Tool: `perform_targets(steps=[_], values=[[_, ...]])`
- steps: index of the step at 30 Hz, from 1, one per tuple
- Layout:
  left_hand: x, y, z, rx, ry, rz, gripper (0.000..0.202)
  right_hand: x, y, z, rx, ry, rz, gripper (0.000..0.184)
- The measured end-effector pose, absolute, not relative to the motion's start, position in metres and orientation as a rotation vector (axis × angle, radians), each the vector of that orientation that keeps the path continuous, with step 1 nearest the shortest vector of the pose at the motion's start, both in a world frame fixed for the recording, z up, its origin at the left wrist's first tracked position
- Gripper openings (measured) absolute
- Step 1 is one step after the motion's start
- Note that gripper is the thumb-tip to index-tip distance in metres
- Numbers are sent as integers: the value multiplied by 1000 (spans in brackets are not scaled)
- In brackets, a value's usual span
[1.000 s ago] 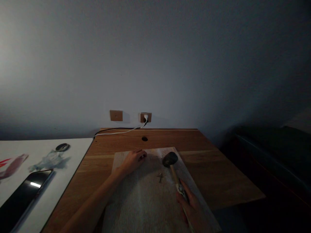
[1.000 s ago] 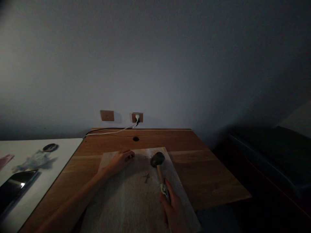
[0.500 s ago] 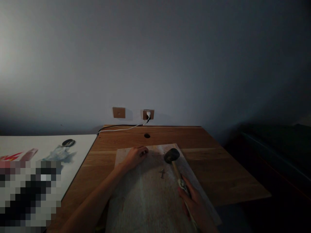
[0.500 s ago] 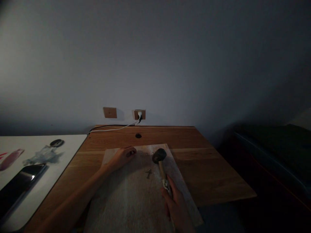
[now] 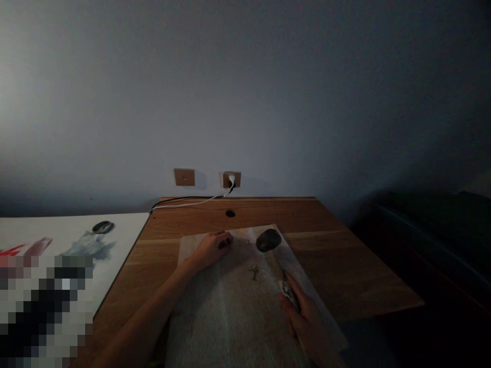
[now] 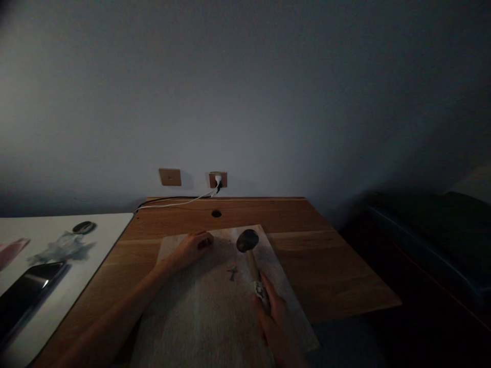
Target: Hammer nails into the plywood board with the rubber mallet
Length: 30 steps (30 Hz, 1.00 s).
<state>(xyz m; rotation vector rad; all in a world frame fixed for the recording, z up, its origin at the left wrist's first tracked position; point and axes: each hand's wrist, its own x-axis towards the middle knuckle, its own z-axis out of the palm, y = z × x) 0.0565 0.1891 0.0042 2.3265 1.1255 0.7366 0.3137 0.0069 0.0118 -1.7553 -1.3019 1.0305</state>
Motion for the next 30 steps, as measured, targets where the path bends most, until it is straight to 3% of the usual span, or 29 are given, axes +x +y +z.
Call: perform_targets(steps=[5,11,30], values=[[57,188,6,2236,1152,709,38,295,23,25,-1603,-1345,1146,69],[57,190,7,2229,1115,767,22,277,40,27,-1524,-1374,1233,68],[57,192,1,2123,1158,791,45,269,41,29,-1607,-1494,1191,63]])
